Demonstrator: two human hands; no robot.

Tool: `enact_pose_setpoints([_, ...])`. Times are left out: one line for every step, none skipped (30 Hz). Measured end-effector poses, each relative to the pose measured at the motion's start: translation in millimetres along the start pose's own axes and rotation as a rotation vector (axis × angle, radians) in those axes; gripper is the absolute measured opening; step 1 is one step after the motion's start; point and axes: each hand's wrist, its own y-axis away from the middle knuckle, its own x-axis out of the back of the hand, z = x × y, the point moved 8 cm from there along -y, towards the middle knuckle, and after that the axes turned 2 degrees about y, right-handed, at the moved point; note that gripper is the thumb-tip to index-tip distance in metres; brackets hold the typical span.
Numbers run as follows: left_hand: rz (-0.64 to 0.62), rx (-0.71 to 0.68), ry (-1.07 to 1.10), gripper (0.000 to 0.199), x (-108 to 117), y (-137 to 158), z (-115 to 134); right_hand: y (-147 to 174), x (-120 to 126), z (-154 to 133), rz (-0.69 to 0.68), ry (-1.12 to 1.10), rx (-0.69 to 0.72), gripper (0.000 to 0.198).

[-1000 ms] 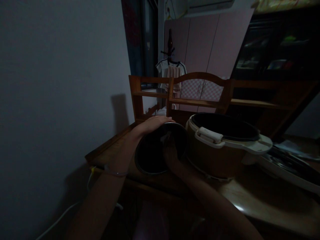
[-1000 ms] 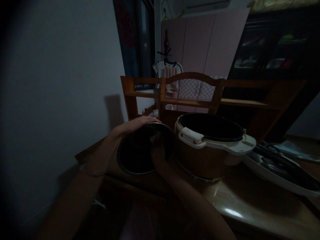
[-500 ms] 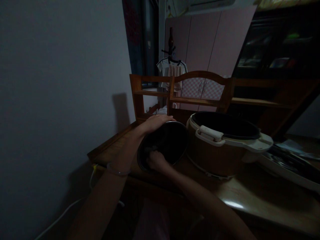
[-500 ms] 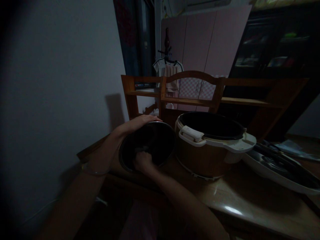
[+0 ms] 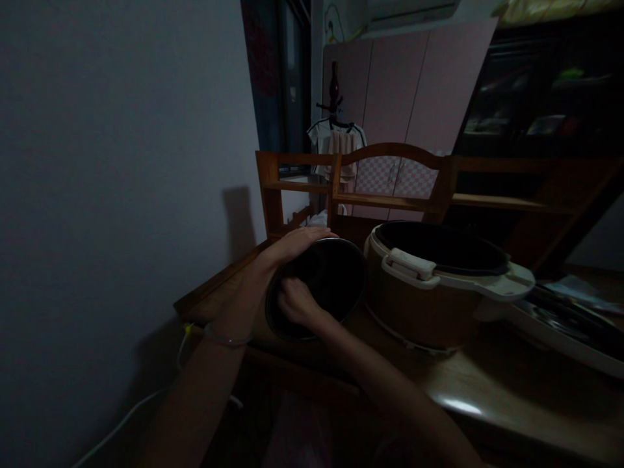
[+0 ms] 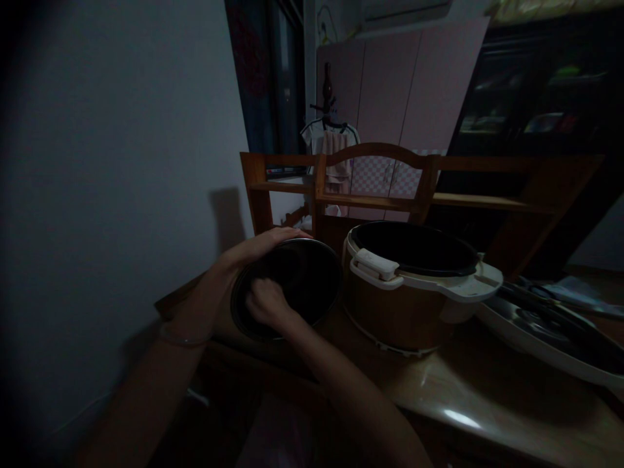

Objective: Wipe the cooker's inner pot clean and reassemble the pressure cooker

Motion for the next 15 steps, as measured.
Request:
enact_pose_setpoints([0.003, 0.008, 0.014, 0.052, 1, 0, 0, 1, -3, 2, -0.024, 0.048, 0.022, 0.021])
enact_pose_setpoints([0.003, 0.016, 0.023, 0.051, 1, 1, 1, 1, -5, 5, -0.045, 0.084, 0.038, 0.022])
enact_pose_setpoints([0.0, 0.024, 0.026, 0.05, 1, 1, 2, -1, -7, 7, -0.051, 0.12, 0.059, 0.025])
enact_pose_setpoints([-0.006, 0.03, 0.029, 0.05, 1, 2, 3, -2, -7, 9, -0.034, 0.172, 0.092, 0.03])
enact_pose_setpoints([-0.015, 0.035, 0.035, 0.05, 1, 3, 5, -4, -6, 11, 0.001, 0.235, 0.133, 0.036])
enact_pose_setpoints([-0.024, 0.038, 0.047, 0.049, 1, 4, 7, -6, -5, 12, 0.047, 0.304, 0.175, 0.04])
enact_pose_setpoints([-0.037, 0.037, 0.065, 0.049, 1, 5, 9, -8, -3, 12, 0.093, 0.371, 0.213, 0.043])
enact_pose_setpoints([-0.05, 0.028, 0.088, 0.047, 0, 6, 11, -9, -3, 14, 0.128, 0.426, 0.242, 0.045])
enact_pose_setpoints([-0.064, 0.013, 0.115, 0.046, 0, 7, 13, -10, -3, 16, 0.148, 0.462, 0.255, 0.046])
enact_pose_setpoints([-0.076, -0.005, 0.141, 0.044, 0, 8, 14, -11, -4, 19, 0.153, 0.477, 0.249, 0.046])
enact_pose_setpoints([-0.085, -0.021, 0.161, 0.043, 0, 8, 15, -12, -5, 22, 0.154, 0.488, 0.238, 0.046])
enact_pose_setpoints([-0.083, -0.031, 0.178, 0.043, 2, 9, 14, -12, -4, 24, 0.162, 0.507, 0.228, 0.046])
enact_pose_setpoints([-0.078, -0.03, 0.195, 0.043, 3, 10, 12, -11, -3, 26, 0.174, 0.528, 0.218, 0.047])
enact_pose_setpoints([-0.07, -0.019, 0.214, 0.043, 5, 10, 9, -10, -1, 28, 0.191, 0.549, 0.206, 0.048])
enact_pose_setpoints([-0.064, -0.002, 0.234, 0.043, 6, 11, 6, -9, 3, 29, 0.21, 0.568, 0.192, 0.049])
